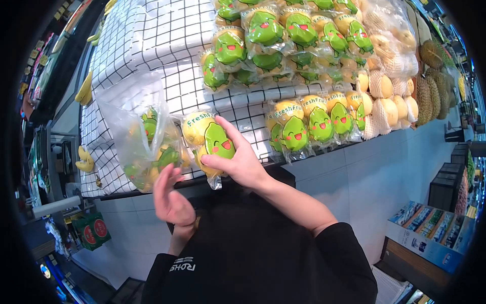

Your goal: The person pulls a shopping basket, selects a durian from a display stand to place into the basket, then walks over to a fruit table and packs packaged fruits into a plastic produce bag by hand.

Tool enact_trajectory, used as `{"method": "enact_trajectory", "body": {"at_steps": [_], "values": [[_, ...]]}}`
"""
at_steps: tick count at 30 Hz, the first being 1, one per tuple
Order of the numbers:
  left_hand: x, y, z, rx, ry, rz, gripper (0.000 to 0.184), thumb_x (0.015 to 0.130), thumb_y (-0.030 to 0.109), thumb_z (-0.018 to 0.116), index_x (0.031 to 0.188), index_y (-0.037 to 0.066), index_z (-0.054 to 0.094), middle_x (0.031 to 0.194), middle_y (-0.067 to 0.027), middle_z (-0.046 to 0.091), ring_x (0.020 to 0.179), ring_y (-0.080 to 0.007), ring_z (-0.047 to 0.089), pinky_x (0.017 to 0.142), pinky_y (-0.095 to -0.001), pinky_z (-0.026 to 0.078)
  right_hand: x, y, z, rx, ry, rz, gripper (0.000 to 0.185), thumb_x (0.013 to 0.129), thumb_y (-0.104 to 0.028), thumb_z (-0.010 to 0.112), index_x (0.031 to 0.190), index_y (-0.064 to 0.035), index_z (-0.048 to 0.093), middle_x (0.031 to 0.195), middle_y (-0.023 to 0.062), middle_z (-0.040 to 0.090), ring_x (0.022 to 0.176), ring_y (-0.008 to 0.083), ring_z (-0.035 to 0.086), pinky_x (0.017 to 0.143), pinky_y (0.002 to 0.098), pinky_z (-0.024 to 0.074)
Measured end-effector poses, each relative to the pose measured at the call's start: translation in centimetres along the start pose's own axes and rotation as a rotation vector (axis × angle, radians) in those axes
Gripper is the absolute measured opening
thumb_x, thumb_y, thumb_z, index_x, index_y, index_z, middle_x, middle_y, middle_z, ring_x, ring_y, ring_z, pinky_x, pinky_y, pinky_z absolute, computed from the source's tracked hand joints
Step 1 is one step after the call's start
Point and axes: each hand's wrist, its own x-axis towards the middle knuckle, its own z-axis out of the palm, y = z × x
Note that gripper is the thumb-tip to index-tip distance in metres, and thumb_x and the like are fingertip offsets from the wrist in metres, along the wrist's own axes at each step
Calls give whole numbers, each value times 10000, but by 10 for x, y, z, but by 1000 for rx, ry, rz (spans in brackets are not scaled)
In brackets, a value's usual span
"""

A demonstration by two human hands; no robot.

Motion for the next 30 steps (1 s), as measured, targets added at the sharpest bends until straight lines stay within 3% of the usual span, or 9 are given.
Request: {"method": "enact_trajectory", "body": {"at_steps": [3, 6, 8, 12, 20, 21, 24, 25, 30], "values": [[4, -11, 47, -219, 3, -435, 591, 949, 170, 571, 1414, -105, 332, 1342, -197, 477, 1110, -205, 528, 847, -290, 496, -16, 17, -16, -141, 51, -40, 912, 775, -120, 789, 1491, 14, 240, 1401, 139, 422, 1247, 177, 458, 1029, 306, 407], [12, -29, 59, -505, 90, -718, 613, 944, 134, 593, 1435, -87, 299, 1335, -169, 483, 1139, -186, 519, 913, -304, 477, -25, 29, -31, -391, 117, -120, 947, 755, -162, 812, 1487, 22, 241, 1397, 163, 419, 1243, 204, 466, 1023, 317, 413], [22, -36, 69, -584, 15, -764, 625, 938, 118, 604, 1439, -80, 289, 1328, -163, 494, 1156, -182, 521, 930, -306, 474, -28, 26, -33, -704, 128, -252, 992, 717, -195, 838, 1481, 30, 247, 1362, 195, 437, 1223, 244, 480, 1003, 341, 428], [24, -48, 86, -639, -80, -919, 668, 909, 62, 640, 1447, -63, 263, 1276, -145, 547, 1169, -177, 548, 954, -310, 478, -34, 34, -46, -875, 18, -268, 1038, 684, -268, 861, 1473, 35, 259, 1280, 214, 465, 1154, 321, 509, 955, 367, 459], [27, -69, 131, -597, -121, -873, 719, 903, -8, 632, 1464, -55, 185, 1154, -139, 623, 1039, -179, 625, 879, -287, 515, -43, 34, -75, -1278, 66, -304, 1044, 707, -293, 836, 1459, 77, 214, 1379, 337, 395, 1216, 445, 494, 969, 410, 470], [26, -76, 138, -612, -102, -865, 590, 904, 14, 642, 1394, -55, 321, 1111, -122, 641, 1004, -158, 630, 857, -277, 516, -44, 30, -76, -1288, 69, -300, 975, 707, -268, 828, 1430, 86, 279, 1387, 371, 375, 1234, 450, 487, 977, 404, 468], [25, -94, 150, -477, -161, -786, 412, 905, 43, 655, 1258, -44, 460, 1089, -108, 648, 966, -136, 631, 814, -262, 521, -43, 30, -80, -1407, 17, -398, 874, 704, -253, 821, 1375, 87, 375, 1379, 368, 383, 1247, 451, 477, 982, 402, 467], [23, -96, 155, -501, -117, -810, 294, 906, 58, 661, 1152, -22, 521, 1060, -91, 657, 926, -127, 633, 764, -253, 523, -44, 29, -79, -1447, 1, -362, 798, 695, -250, 817, 1313, 93, 447, 1364, 354, 400, 1274, 446, 449, 1046, 420, 413], [25, -102, 158, -317, -157, -785, 336, 871, 136, 716, 1108, -29, 543, 1001, -135, 664, 864, -150, 647, 709, -284, 520, -43, 31, -81, -1579, -55, -329, 763, 736, -329, 777, 1278, 114, 473, 1365, 353, 410, 1295, 451, 428, 1084, 462, 367]]}}
